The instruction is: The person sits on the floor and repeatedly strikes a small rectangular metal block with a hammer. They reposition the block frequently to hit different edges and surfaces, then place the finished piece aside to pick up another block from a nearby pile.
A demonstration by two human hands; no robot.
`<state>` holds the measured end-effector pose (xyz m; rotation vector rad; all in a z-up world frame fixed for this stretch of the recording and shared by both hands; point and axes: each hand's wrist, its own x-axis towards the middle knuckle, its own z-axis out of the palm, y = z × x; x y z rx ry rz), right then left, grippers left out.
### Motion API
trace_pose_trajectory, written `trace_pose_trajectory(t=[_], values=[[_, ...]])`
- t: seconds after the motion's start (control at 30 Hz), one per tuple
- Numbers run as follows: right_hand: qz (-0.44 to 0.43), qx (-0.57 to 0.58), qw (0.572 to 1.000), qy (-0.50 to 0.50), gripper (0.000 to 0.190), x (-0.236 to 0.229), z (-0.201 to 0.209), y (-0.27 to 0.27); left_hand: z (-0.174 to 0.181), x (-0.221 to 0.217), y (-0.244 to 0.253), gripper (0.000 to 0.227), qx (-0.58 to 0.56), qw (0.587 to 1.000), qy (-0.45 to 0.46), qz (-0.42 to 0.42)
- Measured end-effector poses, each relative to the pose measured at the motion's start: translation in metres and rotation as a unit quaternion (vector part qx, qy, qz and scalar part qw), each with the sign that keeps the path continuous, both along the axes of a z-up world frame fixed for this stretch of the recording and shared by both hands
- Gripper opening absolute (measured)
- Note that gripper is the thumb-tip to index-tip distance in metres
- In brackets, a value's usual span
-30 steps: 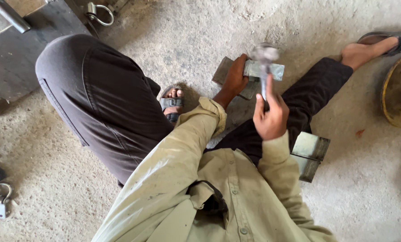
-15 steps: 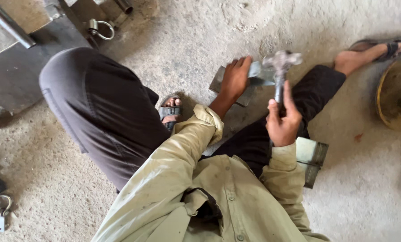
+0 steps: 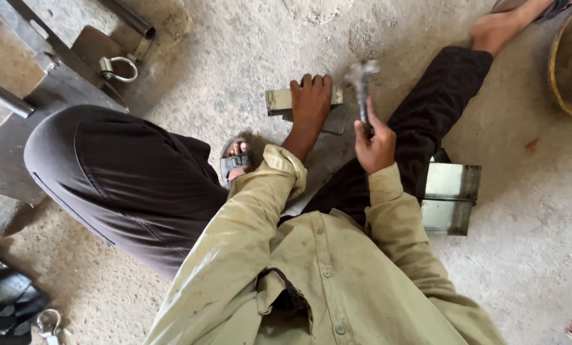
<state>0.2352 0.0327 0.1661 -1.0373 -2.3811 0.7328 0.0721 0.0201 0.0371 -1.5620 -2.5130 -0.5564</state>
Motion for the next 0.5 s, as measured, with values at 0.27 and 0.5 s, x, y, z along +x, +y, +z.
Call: trace_pose_trajectory(t=[0.27,0.5], values=[[0.072,0.043,0.992,0.092,0.050,0.017,-0.001,0.001,-0.008,0.001,-0.004,0.017,0.016,1.000,0.014,0.002],[0.033,0.032,0.994,0.100,0.048,0.009,0.008,-0.003,-0.006,-0.001,-0.002,0.015,-0.004,1.000,0.016,0.004]])
